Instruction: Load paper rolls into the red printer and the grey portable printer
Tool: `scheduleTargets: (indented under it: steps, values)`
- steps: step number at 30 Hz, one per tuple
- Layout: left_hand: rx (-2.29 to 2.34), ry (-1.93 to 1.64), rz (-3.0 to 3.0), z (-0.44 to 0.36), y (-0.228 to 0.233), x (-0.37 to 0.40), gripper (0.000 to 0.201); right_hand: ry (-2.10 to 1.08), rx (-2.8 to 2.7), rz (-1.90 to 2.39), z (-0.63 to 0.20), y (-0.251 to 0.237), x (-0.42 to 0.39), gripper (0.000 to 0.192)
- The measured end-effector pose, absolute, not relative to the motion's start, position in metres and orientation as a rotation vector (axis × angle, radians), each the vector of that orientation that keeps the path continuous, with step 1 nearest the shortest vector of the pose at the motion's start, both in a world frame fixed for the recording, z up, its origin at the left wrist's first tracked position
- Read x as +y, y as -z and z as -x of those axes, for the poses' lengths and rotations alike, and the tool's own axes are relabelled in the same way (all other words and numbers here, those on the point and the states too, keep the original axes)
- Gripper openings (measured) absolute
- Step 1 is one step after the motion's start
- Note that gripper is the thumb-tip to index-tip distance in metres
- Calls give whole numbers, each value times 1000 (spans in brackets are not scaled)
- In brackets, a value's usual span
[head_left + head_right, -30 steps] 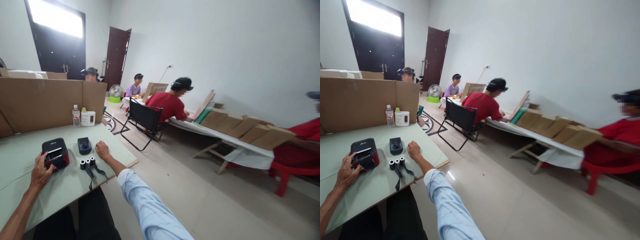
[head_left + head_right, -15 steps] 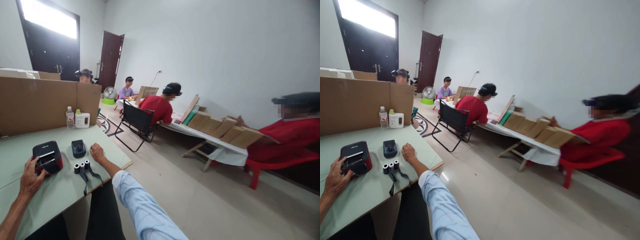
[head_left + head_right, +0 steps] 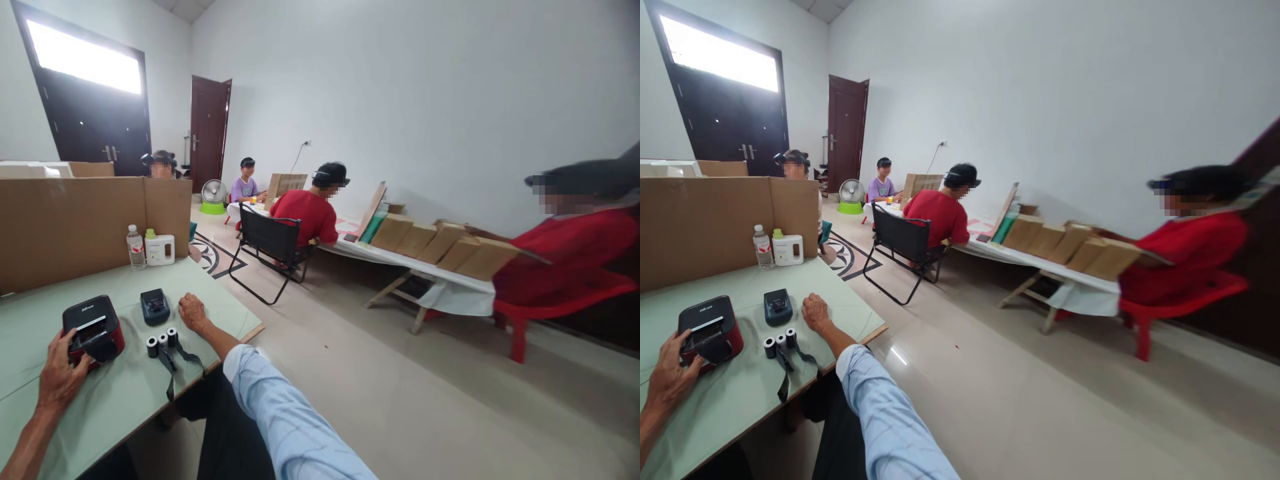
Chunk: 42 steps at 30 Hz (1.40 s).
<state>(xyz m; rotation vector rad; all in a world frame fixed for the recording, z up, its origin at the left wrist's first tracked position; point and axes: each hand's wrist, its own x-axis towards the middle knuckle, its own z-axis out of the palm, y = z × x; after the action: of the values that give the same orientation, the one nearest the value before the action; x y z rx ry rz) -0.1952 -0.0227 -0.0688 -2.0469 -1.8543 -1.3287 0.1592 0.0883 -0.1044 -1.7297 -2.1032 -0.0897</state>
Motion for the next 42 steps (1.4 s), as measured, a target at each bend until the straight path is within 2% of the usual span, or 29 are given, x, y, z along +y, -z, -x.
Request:
scheduleTargets:
  steps: [42]
  values:
    - [-1979, 1133, 2197, 199, 57, -35, 56, -86, -2045, 1684, -163, 112, 65, 22]
